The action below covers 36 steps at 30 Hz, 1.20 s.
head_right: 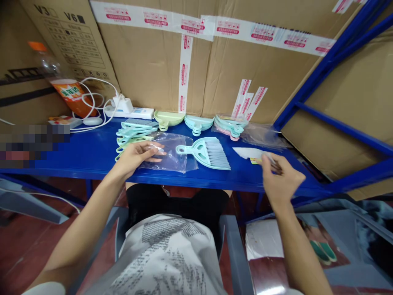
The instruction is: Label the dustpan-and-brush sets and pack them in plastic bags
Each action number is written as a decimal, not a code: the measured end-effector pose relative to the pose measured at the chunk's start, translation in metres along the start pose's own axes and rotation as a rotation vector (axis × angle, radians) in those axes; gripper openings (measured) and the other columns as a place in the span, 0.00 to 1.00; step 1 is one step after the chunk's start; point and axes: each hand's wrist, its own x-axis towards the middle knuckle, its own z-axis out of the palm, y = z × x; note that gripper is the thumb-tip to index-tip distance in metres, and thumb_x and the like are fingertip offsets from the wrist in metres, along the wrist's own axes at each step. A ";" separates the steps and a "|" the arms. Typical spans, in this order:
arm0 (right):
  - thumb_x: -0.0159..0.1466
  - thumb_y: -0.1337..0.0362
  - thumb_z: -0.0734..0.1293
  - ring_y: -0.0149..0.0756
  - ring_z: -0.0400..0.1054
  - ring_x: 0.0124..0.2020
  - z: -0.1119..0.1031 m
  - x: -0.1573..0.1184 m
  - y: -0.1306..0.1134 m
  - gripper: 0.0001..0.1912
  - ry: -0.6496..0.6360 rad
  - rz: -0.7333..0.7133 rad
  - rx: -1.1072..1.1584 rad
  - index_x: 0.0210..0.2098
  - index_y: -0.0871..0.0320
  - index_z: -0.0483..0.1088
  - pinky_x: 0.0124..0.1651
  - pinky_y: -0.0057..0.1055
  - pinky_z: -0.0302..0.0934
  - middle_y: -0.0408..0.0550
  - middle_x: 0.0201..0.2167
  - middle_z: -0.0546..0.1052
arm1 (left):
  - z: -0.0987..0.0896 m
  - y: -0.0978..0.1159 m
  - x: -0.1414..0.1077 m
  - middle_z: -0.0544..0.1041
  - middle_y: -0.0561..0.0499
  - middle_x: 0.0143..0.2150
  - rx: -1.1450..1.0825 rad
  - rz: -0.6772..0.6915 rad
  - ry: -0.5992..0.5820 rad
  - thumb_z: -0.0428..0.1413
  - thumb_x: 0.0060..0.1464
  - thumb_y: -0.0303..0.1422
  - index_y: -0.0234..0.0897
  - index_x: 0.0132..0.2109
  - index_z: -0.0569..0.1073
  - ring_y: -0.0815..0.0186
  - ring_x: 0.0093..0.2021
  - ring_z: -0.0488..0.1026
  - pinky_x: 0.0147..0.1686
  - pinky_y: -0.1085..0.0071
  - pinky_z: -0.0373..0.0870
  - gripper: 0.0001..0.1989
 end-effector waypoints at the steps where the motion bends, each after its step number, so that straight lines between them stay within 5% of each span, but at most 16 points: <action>1: 0.73 0.51 0.70 0.52 0.86 0.43 0.012 0.003 -0.007 0.15 -0.016 -0.030 0.031 0.50 0.51 0.85 0.49 0.45 0.83 0.51 0.44 0.88 | 0.000 0.000 0.000 0.86 0.39 0.46 0.000 -0.003 0.001 0.76 0.48 0.51 0.31 0.49 0.83 0.46 0.53 0.87 0.48 0.54 0.89 0.31; 5: 0.77 0.56 0.65 0.49 0.81 0.60 0.051 0.004 -0.026 0.16 -0.366 -0.261 0.124 0.51 0.52 0.85 0.68 0.47 0.75 0.51 0.59 0.84 | 0.001 0.002 -0.001 0.86 0.39 0.47 -0.012 -0.008 0.000 0.77 0.48 0.51 0.32 0.47 0.83 0.45 0.52 0.87 0.48 0.54 0.89 0.29; 9: 0.77 0.59 0.64 0.48 0.77 0.66 0.058 -0.002 -0.025 0.17 -0.654 -0.364 0.202 0.52 0.53 0.85 0.72 0.48 0.71 0.50 0.62 0.82 | 0.001 0.002 -0.001 0.86 0.39 0.48 -0.012 -0.005 -0.019 0.76 0.50 0.51 0.32 0.47 0.83 0.45 0.52 0.87 0.49 0.52 0.89 0.28; 15: 0.76 0.64 0.68 0.47 0.80 0.62 0.054 0.005 -0.016 0.13 -0.608 -0.464 0.280 0.51 0.53 0.86 0.68 0.46 0.74 0.51 0.57 0.85 | 0.000 0.002 0.000 0.86 0.40 0.48 -0.009 -0.006 -0.041 0.76 0.51 0.51 0.31 0.48 0.84 0.48 0.52 0.86 0.49 0.55 0.89 0.29; 20: 0.77 0.67 0.66 0.44 0.82 0.59 0.057 0.012 -0.015 0.15 -0.774 -0.529 0.325 0.55 0.51 0.85 0.66 0.41 0.76 0.45 0.56 0.86 | -0.001 0.002 0.000 0.86 0.41 0.46 -0.020 -0.012 -0.045 0.76 0.49 0.51 0.31 0.49 0.83 0.49 0.51 0.86 0.48 0.56 0.89 0.30; 31: 0.75 0.58 0.68 0.49 0.80 0.62 0.048 0.021 -0.014 0.14 -0.931 -0.389 0.326 0.53 0.50 0.86 0.69 0.46 0.73 0.46 0.58 0.84 | -0.002 -0.003 0.003 0.86 0.42 0.45 -0.050 -0.013 -0.056 0.77 0.50 0.48 0.31 0.48 0.83 0.50 0.50 0.87 0.46 0.59 0.89 0.28; 36: 0.75 0.55 0.68 0.49 0.81 0.60 0.056 0.043 -0.011 0.15 -0.813 -0.278 0.285 0.51 0.51 0.86 0.70 0.47 0.70 0.47 0.54 0.86 | -0.002 -0.002 0.002 0.86 0.42 0.45 -0.045 -0.018 -0.058 0.76 0.51 0.46 0.31 0.49 0.83 0.50 0.51 0.87 0.47 0.58 0.89 0.27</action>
